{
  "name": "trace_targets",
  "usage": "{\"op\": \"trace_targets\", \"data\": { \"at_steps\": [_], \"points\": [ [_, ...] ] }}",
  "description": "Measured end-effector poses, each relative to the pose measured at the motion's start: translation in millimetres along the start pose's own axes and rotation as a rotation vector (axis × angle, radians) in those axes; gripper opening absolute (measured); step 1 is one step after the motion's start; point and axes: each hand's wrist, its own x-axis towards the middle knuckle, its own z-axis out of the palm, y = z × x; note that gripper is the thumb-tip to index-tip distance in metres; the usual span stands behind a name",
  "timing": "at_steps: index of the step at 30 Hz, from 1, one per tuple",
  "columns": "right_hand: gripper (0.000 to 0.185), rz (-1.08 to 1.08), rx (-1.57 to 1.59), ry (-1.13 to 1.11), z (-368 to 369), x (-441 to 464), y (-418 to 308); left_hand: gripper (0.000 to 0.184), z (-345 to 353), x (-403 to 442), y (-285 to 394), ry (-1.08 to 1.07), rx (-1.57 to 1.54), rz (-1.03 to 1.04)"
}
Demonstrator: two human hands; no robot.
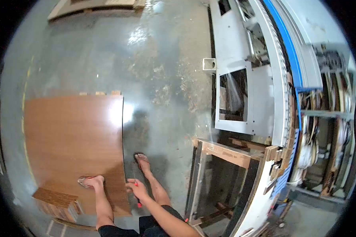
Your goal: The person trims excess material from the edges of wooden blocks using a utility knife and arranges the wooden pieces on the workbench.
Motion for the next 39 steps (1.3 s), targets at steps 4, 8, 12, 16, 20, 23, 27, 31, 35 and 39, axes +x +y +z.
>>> {"op": "trace_targets", "data": {
  "at_steps": [4,8,12,16,20,23,27,31,35,39],
  "points": [
    [0.032,-0.058,0.024,-0.072,-86.7,-67.5,-19.6,0.059,-41.0,-38.3,57.6,0.035,0.114,0.03],
    [0.041,-0.215,-0.375,0.019,-190.8,-167.0,-35.4,0.057,-34.2,-62.5,149.1,-0.051,0.237,0.136],
    [0.04,-0.228,-0.061,0.307,-239.7,-229.3,30.2,0.06,40.8,-71.3,261.5,-0.205,0.465,0.527],
    [0.02,-0.373,0.341,0.621,-246.1,-253.0,116.2,0.062,185.8,-180.9,411.5,-0.469,0.794,1.094],
    [0.033,-0.154,0.655,0.911,-248.4,-364.2,82.9,0.052,313.2,-342.3,487.5,-0.582,0.921,1.453],
    [0.043,-0.368,0.663,1.301,-250.0,-344.3,120.6,0.052,400.3,-437.7,497.6,-0.719,0.863,1.891],
    [0.057,-0.327,0.834,1.292,-280.0,-381.8,108.6,0.053,483.3,-571.8,471.8,-1.04,0.68,2.203],
    [0.058,-0.359,0.731,1.52,-306.7,-413.4,57.5,0.053,557.1,-653.7,445.5,-1.221,0.601,2.255],
    [0.05,-0.216,0.457,1.727,-366.1,-405.2,35.1,0.052,583.2,-693.1,454.5,-1.322,0.74,2.187],
    [0.044,0.216,0.353,1.755,-437.2,-436.8,-23.7,0.053,627.5,-688.7,485.6,-1.326,0.697,2.19]
  ]
}}
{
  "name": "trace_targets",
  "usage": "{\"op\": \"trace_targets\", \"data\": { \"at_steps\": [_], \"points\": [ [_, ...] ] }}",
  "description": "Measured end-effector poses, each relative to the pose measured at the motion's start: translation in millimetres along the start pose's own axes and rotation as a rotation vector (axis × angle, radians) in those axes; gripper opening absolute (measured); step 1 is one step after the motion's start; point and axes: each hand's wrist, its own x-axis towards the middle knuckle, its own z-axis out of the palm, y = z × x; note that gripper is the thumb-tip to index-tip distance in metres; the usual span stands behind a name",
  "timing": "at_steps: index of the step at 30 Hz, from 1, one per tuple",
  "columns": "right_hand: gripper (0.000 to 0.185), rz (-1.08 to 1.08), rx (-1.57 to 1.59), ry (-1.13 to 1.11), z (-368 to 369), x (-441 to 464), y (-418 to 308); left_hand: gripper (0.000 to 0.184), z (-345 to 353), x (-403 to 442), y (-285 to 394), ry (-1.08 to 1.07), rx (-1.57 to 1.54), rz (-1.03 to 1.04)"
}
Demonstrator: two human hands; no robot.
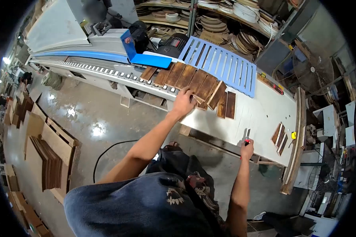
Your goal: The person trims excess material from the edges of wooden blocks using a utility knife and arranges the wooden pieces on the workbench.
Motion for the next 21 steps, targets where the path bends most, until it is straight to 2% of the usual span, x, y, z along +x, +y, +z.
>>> {"op": "trace_targets", "data": {
  "at_steps": [2,5,8,9,12,14,15,16,17,18,19,21],
  "points": [
    [0.048,-0.036,-0.119,0.072,18.9,49.9,1.4,0.055,1.2,17.4,-18.8,-0.022,0.025,0.009],
    [0.048,-0.018,-0.174,0.052,27.0,106.8,-10.1,0.058,5.3,40.3,-30.7,-0.062,0.101,0.076],
    [0.049,0.033,-0.225,0.08,29.0,144.0,-38.3,0.064,23.1,62.8,-24.3,-0.121,0.206,0.052],
    [0.054,0.065,-0.237,0.031,30.1,159.0,-42.5,0.077,35.1,71.6,-24.5,-0.216,0.262,-0.008],
    [0.063,-0.099,-0.429,0.339,40.6,160.3,-81.9,0.085,59.9,84.7,-16.4,-0.277,0.411,-0.037],
    [0.067,-0.196,-0.192,0.156,39.3,141.8,-146.5,0.092,69.9,91.4,-8.0,-0.285,0.451,-0.126],
    [0.084,-0.31,0.096,0.072,75.7,147.5,-150.5,0.092,74.5,92.8,0.4,-0.276,0.486,-0.179],
    [0.096,-0.292,0.195,-0.115,99.1,147.2,-172.3,0.093,78.6,93.6,9.8,-0.268,0.522,-0.232],
    [0.099,-0.192,0.272,-0.208,112.6,135.1,-195.0,0.096,79.3,95.0,20.5,-0.287,0.529,-0.25],
    [0.096,-0.212,0.33,-0.304,120.5,132.1,-214.9,0.097,86.5,93.0,24.1,-0.295,0.552,-0.256],
    [0.093,-0.184,0.394,-0.333,149.0,134.1,-224.5,0.098,94.4,91.9,25.8,-0.299,0.576,-0.26],
    [0.092,-0.141,0.363,-0.312,142.2,125.6,-251.6,0.097,108.0,87.2,27.3,-0.269,0.562,-0.276]
  ]
}}
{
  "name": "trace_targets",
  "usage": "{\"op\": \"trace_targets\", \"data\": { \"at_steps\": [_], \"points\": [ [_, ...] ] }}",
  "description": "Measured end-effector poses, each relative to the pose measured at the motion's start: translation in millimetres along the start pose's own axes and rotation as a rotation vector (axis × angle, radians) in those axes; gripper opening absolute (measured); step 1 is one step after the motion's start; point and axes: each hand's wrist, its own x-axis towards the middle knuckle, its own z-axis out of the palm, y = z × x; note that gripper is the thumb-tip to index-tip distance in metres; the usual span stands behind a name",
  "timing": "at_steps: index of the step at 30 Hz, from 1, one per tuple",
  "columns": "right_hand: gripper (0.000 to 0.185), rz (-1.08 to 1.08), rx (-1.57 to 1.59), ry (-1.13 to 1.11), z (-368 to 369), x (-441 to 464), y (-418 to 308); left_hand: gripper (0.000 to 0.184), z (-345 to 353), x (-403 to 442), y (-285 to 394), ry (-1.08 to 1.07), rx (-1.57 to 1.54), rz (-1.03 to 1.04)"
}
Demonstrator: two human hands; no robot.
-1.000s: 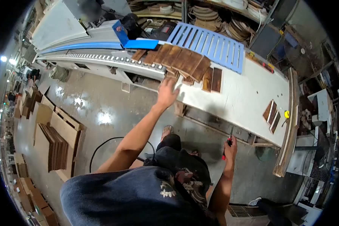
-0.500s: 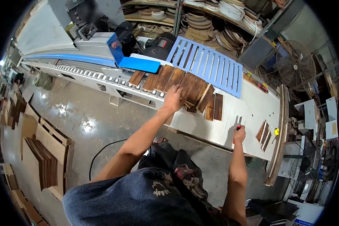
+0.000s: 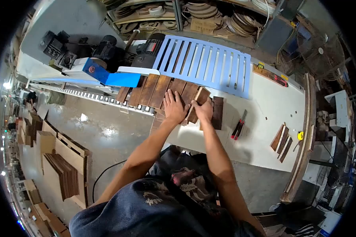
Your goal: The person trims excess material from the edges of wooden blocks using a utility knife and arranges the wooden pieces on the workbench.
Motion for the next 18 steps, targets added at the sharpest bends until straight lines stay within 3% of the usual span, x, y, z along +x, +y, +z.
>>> {"op": "trace_targets", "data": {
  "at_steps": [3,4,8,9,11,18],
  "points": [
    [0.104,0.071,0.013,-0.09,-23.7,-7.6,-18.0,0.094,-13.2,-9.2,21.4,-0.04,-0.051,-0.079],
    [0.103,0.092,0.017,-0.12,-32.0,-9.5,-15.9,0.084,-5.7,-9.5,21.7,0.058,-0.059,-0.08],
    [0.098,-0.006,-0.28,0.048,-72.3,-27.0,13.2,0.065,-12.4,-8.6,22.1,0.1,-0.113,-0.085],
    [0.098,-0.062,-0.37,0.123,-74.8,-26.3,32.4,0.064,-17.9,-10.4,27.9,0.057,-0.108,-0.109],
    [0.102,0.029,-0.456,0.014,-85.7,-20.1,49.4,0.063,-29.0,-8.3,39.8,-0.026,-0.104,-0.14],
    [0.1,0.047,-0.609,0.054,-84.7,-2.0,63.2,0.065,-13.0,-8.8,23.9,-0.042,-0.272,-0.1]
  ]
}}
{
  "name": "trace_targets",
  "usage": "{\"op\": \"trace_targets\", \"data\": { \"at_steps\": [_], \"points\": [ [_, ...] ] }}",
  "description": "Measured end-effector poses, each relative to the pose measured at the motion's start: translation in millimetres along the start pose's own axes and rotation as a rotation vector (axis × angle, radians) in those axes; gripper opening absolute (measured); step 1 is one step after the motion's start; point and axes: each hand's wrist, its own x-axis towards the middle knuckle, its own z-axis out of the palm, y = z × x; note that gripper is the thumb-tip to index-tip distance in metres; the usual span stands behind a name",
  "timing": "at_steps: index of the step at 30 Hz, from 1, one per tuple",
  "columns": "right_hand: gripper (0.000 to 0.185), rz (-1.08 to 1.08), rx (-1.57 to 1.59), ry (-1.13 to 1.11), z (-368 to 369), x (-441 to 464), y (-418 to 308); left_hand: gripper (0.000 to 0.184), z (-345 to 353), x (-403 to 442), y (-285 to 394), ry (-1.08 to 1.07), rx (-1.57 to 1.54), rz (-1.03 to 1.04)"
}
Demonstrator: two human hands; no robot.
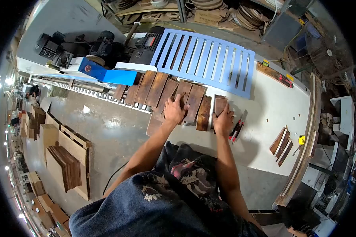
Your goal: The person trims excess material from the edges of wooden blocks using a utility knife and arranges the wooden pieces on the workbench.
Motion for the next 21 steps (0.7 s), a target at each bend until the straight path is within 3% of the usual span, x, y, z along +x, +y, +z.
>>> {"op": "trace_targets", "data": {
  "at_steps": [6,9,11,13,14,21],
  "points": [
    [0.109,-0.023,-0.1,-0.007,-17.6,3.0,-2.0,0.089,1.5,7.3,-18.5,-0.085,-0.174,-0.047],
    [0.114,0.034,0.318,-0.001,-0.1,6.5,1.5,0.103,-3.8,19.0,-24.6,-0.216,-0.293,-0.148],
    [0.115,-0.098,0.446,0.016,13.1,-7.5,-7.9,0.111,-10.6,21.7,-24.6,-0.328,-0.299,-0.157],
    [0.119,-0.084,0.289,-0.184,3.4,-22.9,-33.2,0.114,7.7,18.4,-26.6,-0.18,-0.294,-0.07],
    [0.119,-0.105,0.147,-0.114,20.9,-26.8,-35.8,0.116,17.7,16.9,-28.2,-0.106,-0.287,-0.025],
    [0.114,-0.032,0.051,-0.173,-4.7,-33.9,-32.9,0.119,17.4,11.2,-8.5,-0.15,-0.169,-0.034]
  ]
}}
